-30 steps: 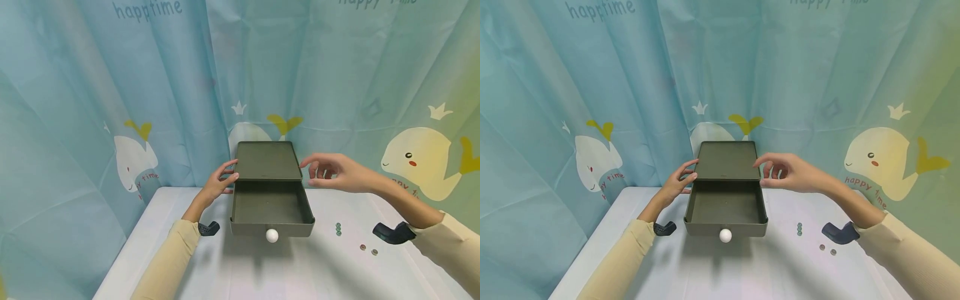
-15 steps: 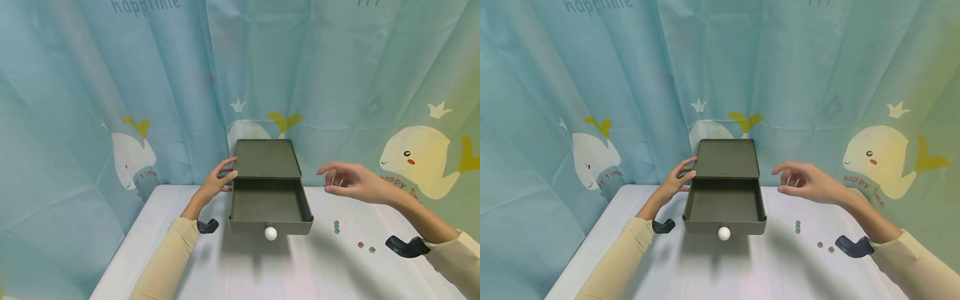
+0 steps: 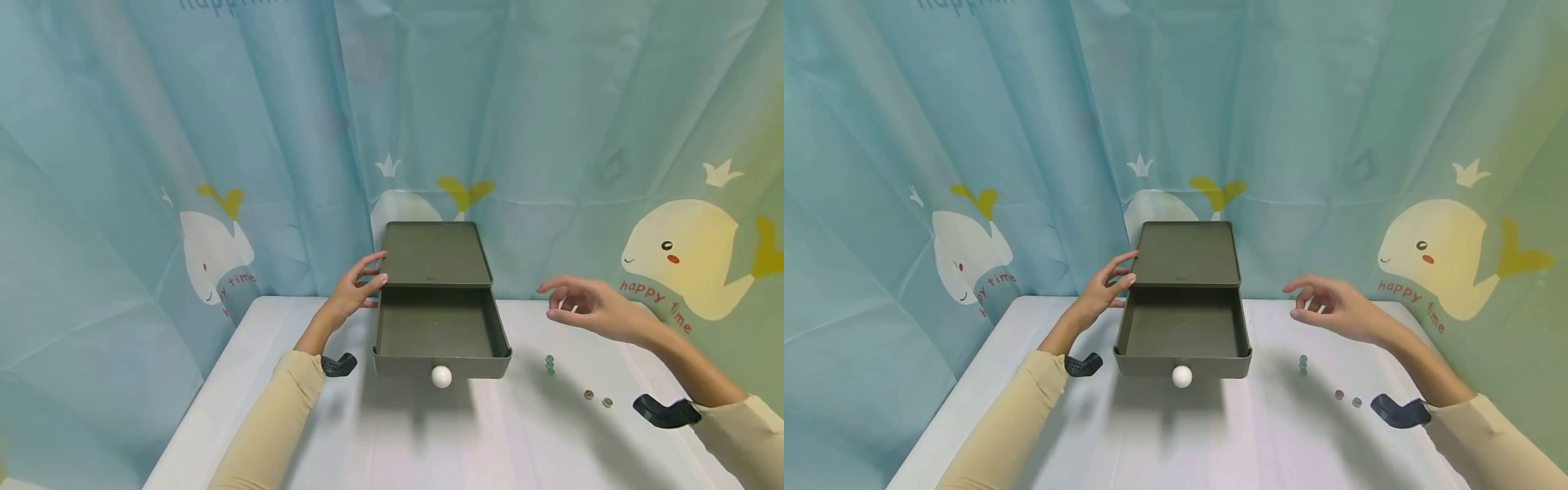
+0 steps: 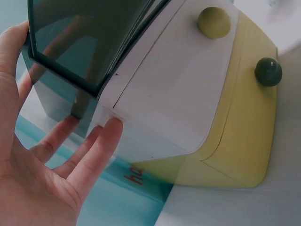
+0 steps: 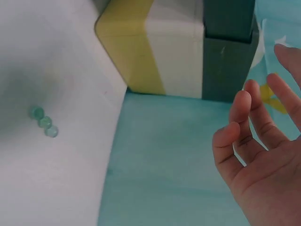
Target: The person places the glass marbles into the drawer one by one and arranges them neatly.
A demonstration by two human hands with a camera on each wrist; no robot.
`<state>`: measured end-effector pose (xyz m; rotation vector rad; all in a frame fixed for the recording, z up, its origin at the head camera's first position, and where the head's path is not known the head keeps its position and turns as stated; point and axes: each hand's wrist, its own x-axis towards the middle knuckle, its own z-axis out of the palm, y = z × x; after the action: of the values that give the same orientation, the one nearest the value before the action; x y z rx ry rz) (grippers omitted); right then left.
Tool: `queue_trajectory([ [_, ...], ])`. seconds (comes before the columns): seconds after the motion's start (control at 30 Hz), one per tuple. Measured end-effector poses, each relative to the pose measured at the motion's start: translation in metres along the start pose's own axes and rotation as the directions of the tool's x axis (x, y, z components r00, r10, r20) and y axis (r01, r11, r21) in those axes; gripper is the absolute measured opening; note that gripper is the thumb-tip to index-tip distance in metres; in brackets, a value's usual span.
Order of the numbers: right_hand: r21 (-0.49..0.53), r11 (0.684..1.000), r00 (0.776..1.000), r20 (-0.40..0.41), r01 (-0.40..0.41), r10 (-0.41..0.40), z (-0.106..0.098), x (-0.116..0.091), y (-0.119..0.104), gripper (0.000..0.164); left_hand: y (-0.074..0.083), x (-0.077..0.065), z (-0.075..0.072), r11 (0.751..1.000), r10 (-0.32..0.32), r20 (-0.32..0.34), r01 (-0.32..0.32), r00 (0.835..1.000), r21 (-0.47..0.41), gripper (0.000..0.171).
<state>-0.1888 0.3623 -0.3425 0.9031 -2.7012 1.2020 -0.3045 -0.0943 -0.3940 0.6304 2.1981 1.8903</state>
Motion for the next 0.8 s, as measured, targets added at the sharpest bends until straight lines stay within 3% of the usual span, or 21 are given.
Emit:
queue_trajectory([
  [0.27, 0.043, 0.997, 0.995, 0.073, -0.065, 0.061, 0.01, -0.008, 0.034, 0.034, 0.0, 0.0, 0.0, 1.0, 0.003, -0.006, -0.003, 1.0, -0.011, 0.055],
  [0.63, 0.057, 0.968, 0.963, 0.13, -0.243, 0.234, 0.022, -0.016, 0.07, 0.036, 0.001, 0.0, -0.002, 1.0, 0.005, 0.0, -0.005, 1.0, 0.004, 0.054],
  [0.8, 0.077, 0.956, 0.952, 0.145, -0.282, 0.269, 0.029, -0.022, 0.081, 0.039, 0.002, -0.001, -0.001, 1.0, -0.002, 0.006, 0.002, 1.0, 0.011, 0.055],
])
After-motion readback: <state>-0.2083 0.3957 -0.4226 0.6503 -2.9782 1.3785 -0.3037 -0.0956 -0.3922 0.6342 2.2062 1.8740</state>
